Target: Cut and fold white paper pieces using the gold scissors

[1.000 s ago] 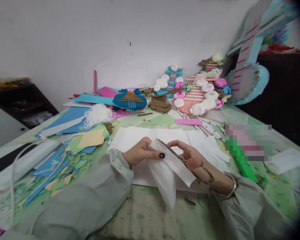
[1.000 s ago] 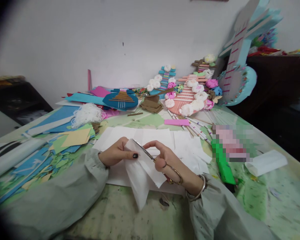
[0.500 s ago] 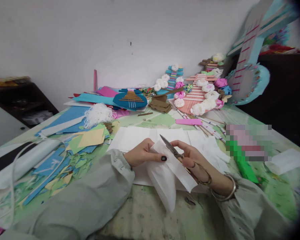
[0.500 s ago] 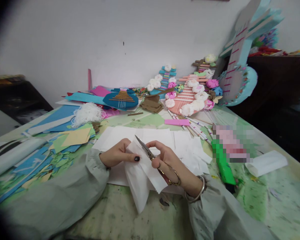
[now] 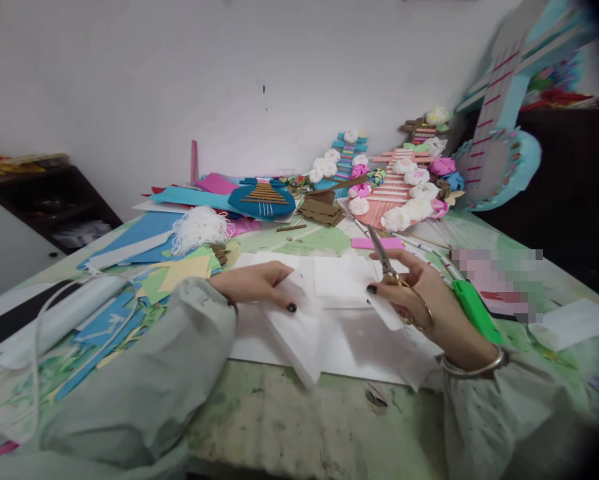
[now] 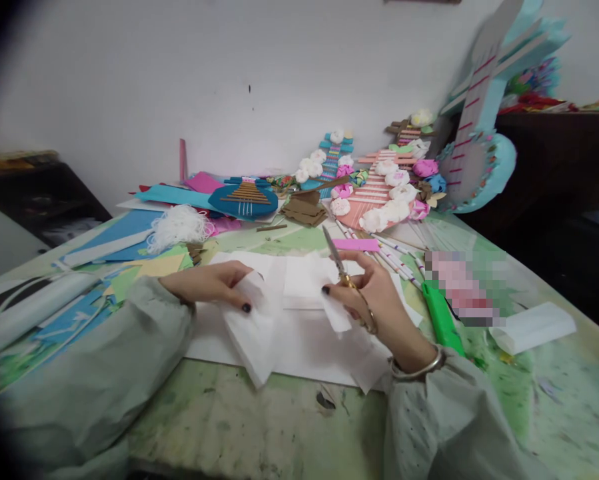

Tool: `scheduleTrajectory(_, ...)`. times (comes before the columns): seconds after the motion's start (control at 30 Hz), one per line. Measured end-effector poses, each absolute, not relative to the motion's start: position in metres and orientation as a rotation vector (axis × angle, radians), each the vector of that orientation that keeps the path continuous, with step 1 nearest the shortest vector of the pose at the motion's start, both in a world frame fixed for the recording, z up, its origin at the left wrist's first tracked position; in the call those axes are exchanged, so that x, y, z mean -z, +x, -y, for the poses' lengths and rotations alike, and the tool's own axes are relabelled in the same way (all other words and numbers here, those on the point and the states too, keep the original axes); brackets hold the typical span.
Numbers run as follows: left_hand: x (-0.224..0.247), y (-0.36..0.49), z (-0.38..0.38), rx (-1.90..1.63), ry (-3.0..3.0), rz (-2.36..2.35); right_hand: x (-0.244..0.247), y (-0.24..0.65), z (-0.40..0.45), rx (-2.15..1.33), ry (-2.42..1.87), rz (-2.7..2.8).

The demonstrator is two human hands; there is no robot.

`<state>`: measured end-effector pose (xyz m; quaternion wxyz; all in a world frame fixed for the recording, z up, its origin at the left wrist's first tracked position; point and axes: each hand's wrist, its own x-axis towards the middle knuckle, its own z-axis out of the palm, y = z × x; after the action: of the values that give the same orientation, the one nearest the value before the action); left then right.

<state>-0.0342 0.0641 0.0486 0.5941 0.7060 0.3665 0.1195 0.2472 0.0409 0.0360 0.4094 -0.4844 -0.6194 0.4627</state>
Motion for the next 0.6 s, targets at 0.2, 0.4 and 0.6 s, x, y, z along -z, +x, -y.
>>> scheduleTrajectory(0.2, -0.085, -0.066, -0.109, 0.007, 1.749, -1.087, -0.036, 0.271, -0.057, -0.691, -1.505, 1.617)
scheduleTrajectory(0.4, -0.074, -0.054, -0.171, 0.269, 2.004, -1.302, -0.028, 0.272, -0.063, -0.521, -1.648, 1.723)
scheduleTrajectory(0.6, -0.05, -0.042, -0.217, 0.422, 2.24, -1.228, -0.028, 0.278, -0.067, -0.377, -1.702, 1.722)
